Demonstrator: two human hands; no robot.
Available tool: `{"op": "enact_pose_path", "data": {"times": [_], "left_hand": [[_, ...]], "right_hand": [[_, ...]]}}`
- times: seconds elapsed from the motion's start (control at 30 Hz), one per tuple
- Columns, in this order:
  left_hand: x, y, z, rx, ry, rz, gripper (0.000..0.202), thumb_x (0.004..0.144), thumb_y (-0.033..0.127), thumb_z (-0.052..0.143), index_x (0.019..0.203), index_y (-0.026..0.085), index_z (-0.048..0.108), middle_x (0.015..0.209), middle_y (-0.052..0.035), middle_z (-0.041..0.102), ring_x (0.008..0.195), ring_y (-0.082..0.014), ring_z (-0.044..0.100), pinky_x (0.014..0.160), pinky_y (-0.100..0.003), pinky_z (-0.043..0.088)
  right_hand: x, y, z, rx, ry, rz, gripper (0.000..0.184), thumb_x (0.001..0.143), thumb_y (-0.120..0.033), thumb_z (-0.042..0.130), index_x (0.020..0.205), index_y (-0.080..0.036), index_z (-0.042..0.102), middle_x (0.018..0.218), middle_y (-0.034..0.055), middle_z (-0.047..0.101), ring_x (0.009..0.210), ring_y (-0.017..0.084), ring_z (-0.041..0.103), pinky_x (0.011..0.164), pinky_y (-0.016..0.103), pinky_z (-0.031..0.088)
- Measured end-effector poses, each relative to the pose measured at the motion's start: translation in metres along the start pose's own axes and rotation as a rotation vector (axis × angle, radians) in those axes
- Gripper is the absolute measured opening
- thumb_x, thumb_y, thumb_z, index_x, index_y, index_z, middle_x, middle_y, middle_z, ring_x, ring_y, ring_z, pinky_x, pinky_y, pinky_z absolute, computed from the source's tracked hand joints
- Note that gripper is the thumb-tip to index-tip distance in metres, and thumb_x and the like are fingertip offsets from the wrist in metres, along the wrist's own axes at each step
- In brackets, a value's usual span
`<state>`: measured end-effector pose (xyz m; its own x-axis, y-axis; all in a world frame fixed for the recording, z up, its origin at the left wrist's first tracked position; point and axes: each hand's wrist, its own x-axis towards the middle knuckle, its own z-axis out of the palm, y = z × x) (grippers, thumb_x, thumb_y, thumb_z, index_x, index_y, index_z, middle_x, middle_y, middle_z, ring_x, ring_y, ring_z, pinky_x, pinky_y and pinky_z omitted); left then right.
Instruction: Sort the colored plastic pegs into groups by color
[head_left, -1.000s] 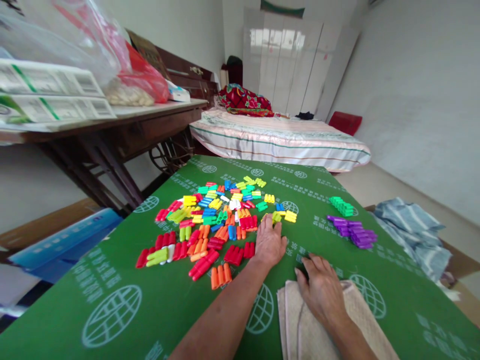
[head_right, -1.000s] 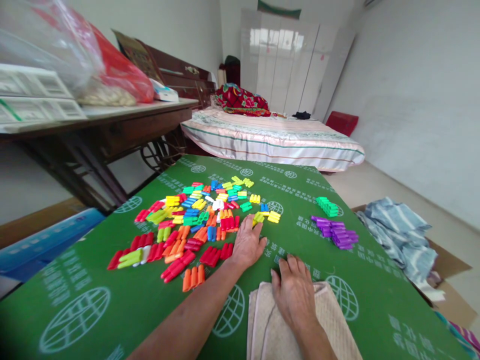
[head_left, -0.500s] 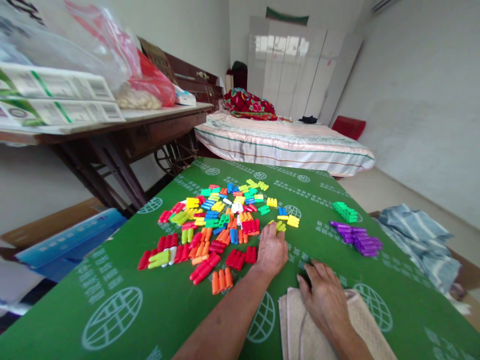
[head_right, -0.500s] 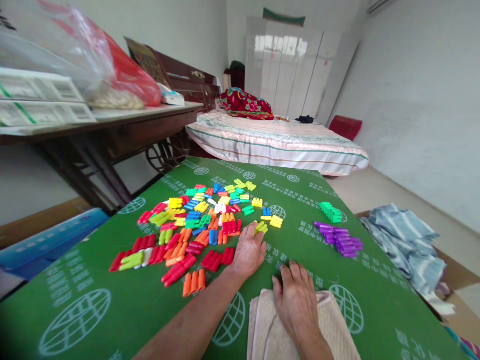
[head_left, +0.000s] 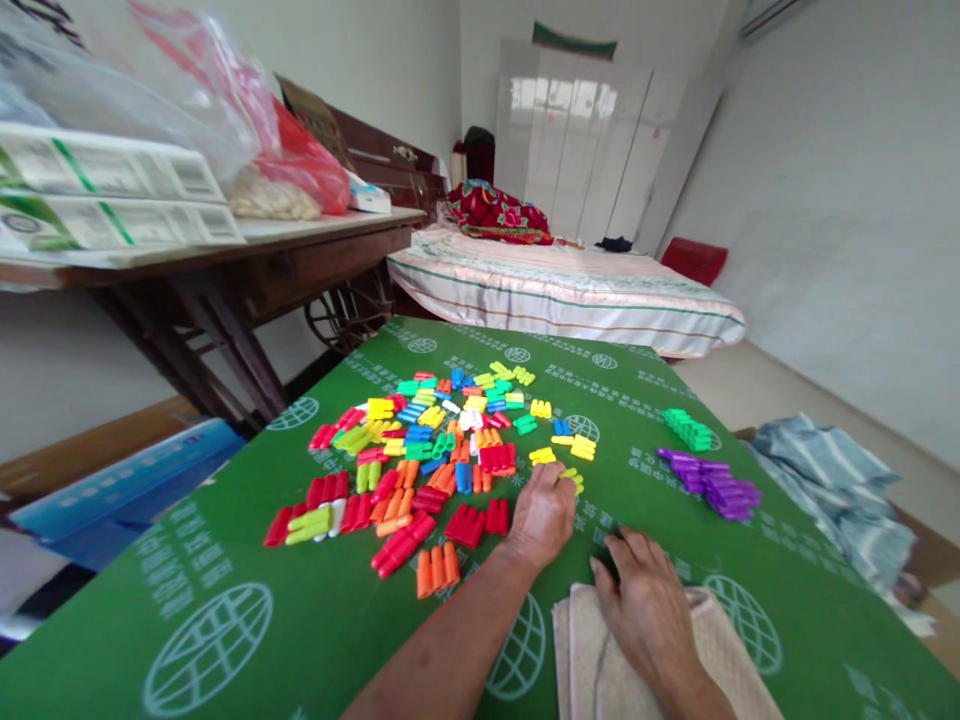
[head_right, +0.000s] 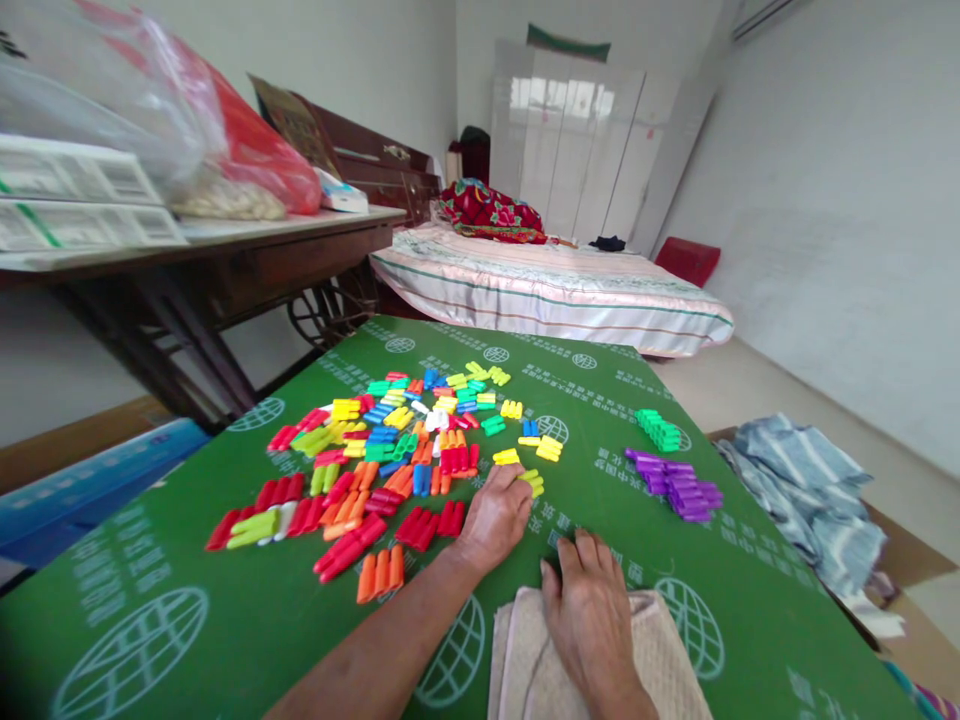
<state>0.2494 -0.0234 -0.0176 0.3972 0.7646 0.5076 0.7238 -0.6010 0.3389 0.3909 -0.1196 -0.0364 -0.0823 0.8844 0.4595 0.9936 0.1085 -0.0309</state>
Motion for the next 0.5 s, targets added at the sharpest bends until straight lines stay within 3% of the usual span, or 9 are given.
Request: {"op": "enact_pose_path", "data": {"times": [0.13,0.33,0.5], "left_hand": [[0.000,0.001,-0.003,-0.031,-0.061,-0.042,0.008,0.080,0.014,0.053,0.084,0.018,0.058,0.099,-0.0068,0.058,0.096,-0.0214,0.052,0.086,-0.034,0.048],[0.003,0.000,-0.002,-0.003,-0.097,-0.106,0.025,0.079,0.018,0.056,0.105,0.015,0.054,0.102,-0.0088,0.059,0.098,-0.0229,0.053,0.088,-0.035,0.047],[0.009,-0.001,-0.001,0.053,-0.105,-0.110,0.029,0.081,0.020,0.053,0.109,0.012,0.055,0.107,-0.0105,0.061,0.101,-0.0246,0.054,0.092,-0.036,0.044]], "right_hand": [[0.000,0.000,0.000,-0.005,0.008,0.002,0.024,0.085,-0.026,0.049,0.099,-0.013,0.065,0.105,0.0146,0.062,0.096,0.028,0.055,0.085,0.040,0.045],[0.004,-0.002,-0.005,0.016,-0.008,0.026,0.022,0.085,-0.024,0.049,0.098,-0.015,0.064,0.106,0.0135,0.061,0.098,0.027,0.054,0.086,0.040,0.044],[0.009,-0.005,-0.012,0.042,-0.038,0.073,0.023,0.085,-0.024,0.050,0.099,-0.015,0.065,0.107,0.0137,0.060,0.099,0.027,0.052,0.086,0.039,0.044]]}}
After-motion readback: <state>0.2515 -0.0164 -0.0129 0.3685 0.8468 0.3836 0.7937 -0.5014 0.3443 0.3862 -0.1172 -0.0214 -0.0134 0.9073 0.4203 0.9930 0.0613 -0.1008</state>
